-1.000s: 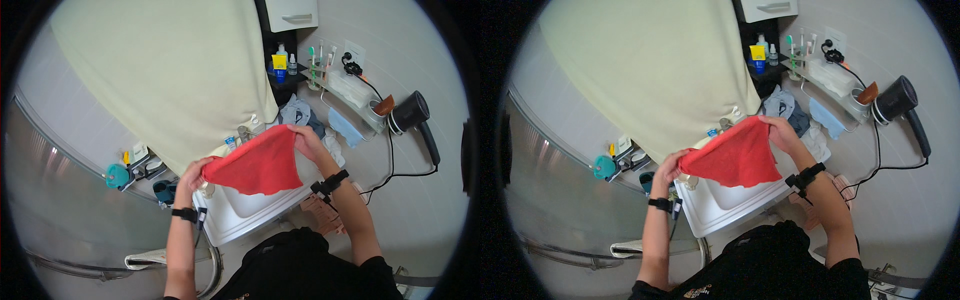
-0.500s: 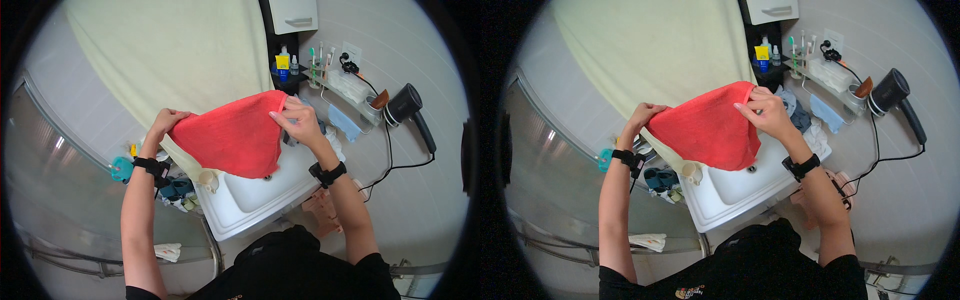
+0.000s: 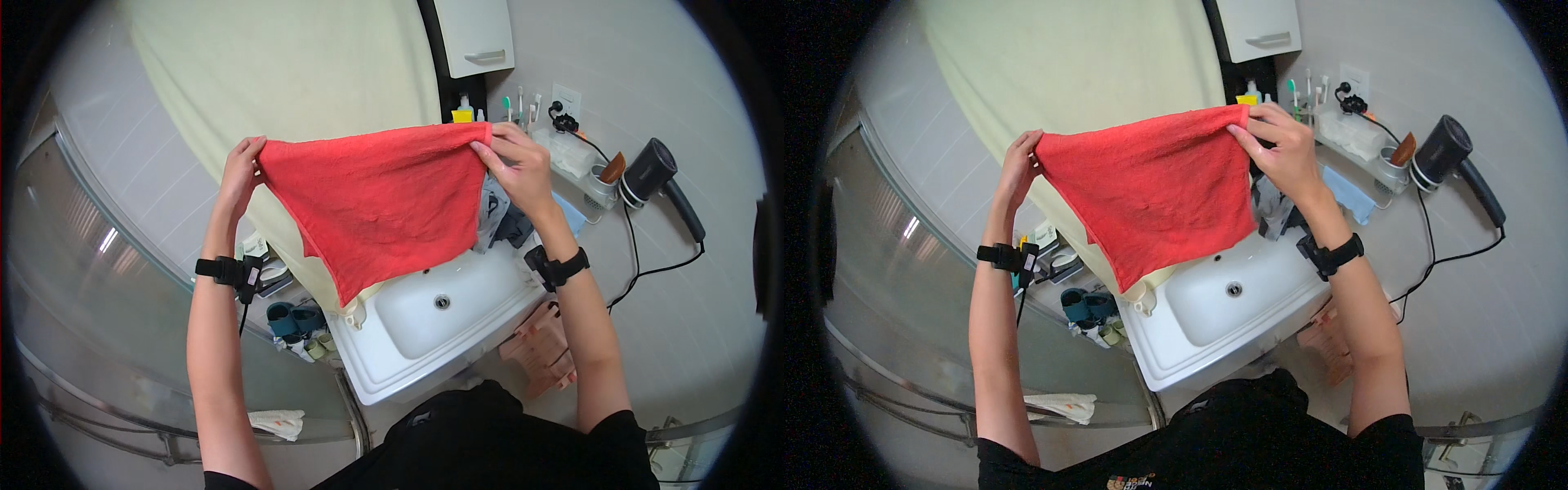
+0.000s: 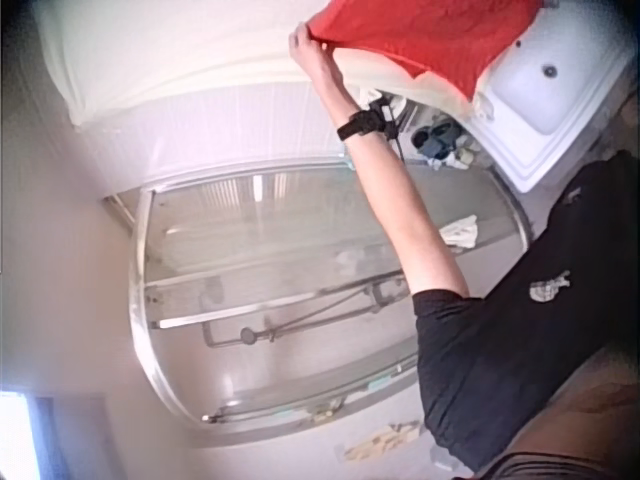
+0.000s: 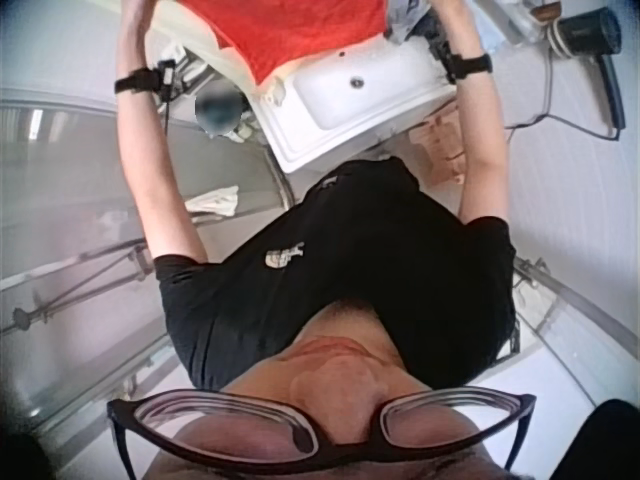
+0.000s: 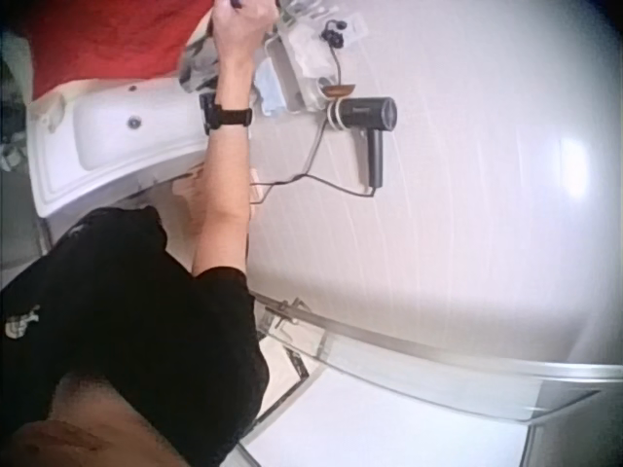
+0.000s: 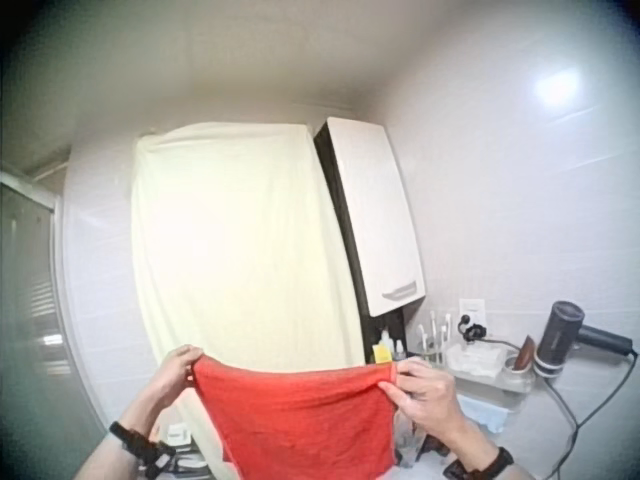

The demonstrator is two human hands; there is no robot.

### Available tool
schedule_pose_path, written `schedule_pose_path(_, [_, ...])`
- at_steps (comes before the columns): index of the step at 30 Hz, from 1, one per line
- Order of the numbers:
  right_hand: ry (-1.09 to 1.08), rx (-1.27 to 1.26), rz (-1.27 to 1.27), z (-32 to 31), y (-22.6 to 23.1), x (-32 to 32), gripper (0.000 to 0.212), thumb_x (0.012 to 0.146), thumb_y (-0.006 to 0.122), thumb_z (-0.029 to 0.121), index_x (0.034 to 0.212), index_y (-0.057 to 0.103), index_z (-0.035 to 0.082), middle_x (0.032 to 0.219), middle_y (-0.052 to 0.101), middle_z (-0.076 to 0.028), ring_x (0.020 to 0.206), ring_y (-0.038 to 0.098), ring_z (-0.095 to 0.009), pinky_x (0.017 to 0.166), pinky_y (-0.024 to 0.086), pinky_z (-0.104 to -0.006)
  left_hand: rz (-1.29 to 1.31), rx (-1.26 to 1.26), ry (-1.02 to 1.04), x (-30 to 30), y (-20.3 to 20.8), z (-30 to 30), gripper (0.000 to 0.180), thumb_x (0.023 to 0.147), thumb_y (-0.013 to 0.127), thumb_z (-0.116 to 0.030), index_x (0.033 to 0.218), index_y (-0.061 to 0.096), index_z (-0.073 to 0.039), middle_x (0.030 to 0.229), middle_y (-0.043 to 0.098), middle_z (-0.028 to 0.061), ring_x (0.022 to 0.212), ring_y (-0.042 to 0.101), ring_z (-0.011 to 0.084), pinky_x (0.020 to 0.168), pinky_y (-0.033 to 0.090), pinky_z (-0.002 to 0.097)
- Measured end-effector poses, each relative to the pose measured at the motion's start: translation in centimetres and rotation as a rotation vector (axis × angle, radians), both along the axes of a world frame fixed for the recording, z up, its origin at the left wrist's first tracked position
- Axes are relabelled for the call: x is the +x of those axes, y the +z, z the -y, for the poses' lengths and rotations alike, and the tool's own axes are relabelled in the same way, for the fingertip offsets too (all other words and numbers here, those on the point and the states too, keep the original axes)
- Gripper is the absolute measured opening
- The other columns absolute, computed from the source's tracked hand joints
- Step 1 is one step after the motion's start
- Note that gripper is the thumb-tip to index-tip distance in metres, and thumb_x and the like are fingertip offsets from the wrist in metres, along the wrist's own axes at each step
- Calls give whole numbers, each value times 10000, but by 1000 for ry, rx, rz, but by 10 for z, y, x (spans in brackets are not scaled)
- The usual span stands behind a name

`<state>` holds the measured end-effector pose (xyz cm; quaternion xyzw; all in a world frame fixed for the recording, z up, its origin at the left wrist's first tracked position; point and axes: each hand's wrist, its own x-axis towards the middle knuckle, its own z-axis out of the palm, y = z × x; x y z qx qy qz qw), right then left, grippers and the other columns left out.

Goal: The user rinses a red cloth in a bathroom sink, then carries it to a bedroom and wipes down a yellow desk and a computer keyboard.

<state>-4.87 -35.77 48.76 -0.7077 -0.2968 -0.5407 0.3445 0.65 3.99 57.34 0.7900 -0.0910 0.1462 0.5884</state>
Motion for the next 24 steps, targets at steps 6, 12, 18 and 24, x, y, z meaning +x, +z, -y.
schedule_pose_path(6, [194, 322, -51, -10, -11, 10, 175, 837, 716, 44, 1005, 726, -4, 1149, 569, -102, 1010, 602, -176, 818, 511, -263, -8, 199, -34, 16, 20, 8, 277, 963, 547, -295, 1030, 627, -38, 913, 602, 16, 813, 554, 106, 741, 465, 273])
schedule_pose_path(12, [605, 667, -660, -14, -40, 15, 263, 936, 636, 154, 1069, 691, -67, 979, 702, -65, 895, 626, -93, 832, 495, -250, 1, 411, -13, 28, 36, 19, 309, 948, 551, -300, 1013, 632, -9, 904, 632, 43, 822, 573, 136, 786, 460, 287])
schedule_pose_path(18, [947, 817, -594, -11, -24, 17, 226, 929, 631, 105, 1066, 688, -66, 1043, 675, -66, 927, 602, -81, 834, 475, -225, -131, 651, 61, 36, 39, 16, 369, 934, 539, -319, 1053, 654, 11, 951, 657, 84, 837, 583, 156, 793, 467, 298])
schedule_pose_path(24, [632, 450, -389, 17, 10, 45, 177, 847, 684, 10, 1010, 704, -57, 950, 595, -22, 857, 563, -90, 805, 439, -226, -70, 533, 8, 43, 40, 22, 308, 970, 514, -317, 935, 601, -24, 820, 549, 5, 744, 516, 96, 687, 446, 257])
